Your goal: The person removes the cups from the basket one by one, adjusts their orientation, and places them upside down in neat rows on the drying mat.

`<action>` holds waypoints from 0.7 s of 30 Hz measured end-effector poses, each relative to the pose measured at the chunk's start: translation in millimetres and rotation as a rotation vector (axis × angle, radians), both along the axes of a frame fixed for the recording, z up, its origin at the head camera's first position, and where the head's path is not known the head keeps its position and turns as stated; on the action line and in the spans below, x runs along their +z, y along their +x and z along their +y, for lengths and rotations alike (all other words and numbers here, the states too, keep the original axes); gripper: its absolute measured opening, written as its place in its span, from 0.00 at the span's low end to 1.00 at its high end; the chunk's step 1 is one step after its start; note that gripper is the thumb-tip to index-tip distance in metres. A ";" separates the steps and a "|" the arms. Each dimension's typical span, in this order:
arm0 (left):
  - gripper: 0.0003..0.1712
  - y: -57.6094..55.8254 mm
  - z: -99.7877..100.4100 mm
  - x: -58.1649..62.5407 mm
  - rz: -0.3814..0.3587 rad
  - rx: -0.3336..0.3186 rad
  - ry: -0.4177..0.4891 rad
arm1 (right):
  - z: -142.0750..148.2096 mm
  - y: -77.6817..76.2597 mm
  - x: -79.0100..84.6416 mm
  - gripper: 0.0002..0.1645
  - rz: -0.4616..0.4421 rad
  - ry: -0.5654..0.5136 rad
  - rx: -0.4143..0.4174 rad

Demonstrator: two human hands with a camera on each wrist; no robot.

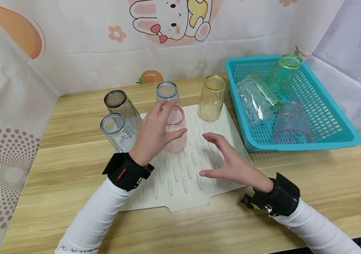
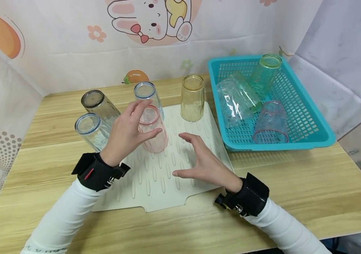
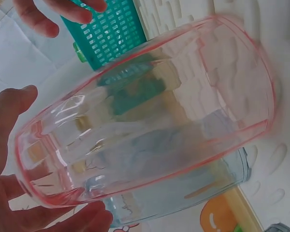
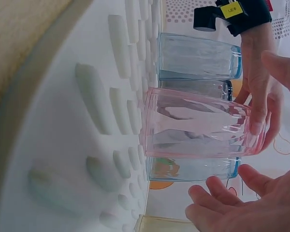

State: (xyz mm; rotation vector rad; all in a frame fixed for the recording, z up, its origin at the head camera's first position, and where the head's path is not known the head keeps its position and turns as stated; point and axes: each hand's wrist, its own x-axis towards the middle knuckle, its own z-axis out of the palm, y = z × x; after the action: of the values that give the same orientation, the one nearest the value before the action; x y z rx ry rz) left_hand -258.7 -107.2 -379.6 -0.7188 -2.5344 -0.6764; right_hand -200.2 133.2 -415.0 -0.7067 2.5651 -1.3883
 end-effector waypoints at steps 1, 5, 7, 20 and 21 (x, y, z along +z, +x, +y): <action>0.43 1.4 -1.1 0.5 0.002 -0.001 0.001 | 0.4 -0.1 0.0 0.58 0.002 -0.003 -0.001; 0.43 7.8 -7.7 2.0 0.020 0.005 -0.011 | 3.2 -0.6 2.5 0.56 0.023 -0.015 -0.005; 0.43 10.8 -13.0 2.5 0.031 0.017 -0.018 | 5.3 -0.8 6.3 0.56 0.033 -0.011 -0.014; 0.37 27.9 -45.3 16.0 0.097 0.025 0.021 | 28.1 -15.2 54.7 0.48 0.246 0.074 -0.112; 0.36 29.9 -46.7 17.0 0.099 0.023 0.023 | 31.2 -17.5 60.1 0.48 0.261 0.088 -0.124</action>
State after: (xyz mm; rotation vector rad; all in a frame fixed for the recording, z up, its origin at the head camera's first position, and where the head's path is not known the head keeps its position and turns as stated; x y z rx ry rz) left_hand -228.8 -153.9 -362.6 -0.6966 -2.4374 -0.6454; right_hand -217.7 164.4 -354.9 -0.7726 2.8963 -1.2829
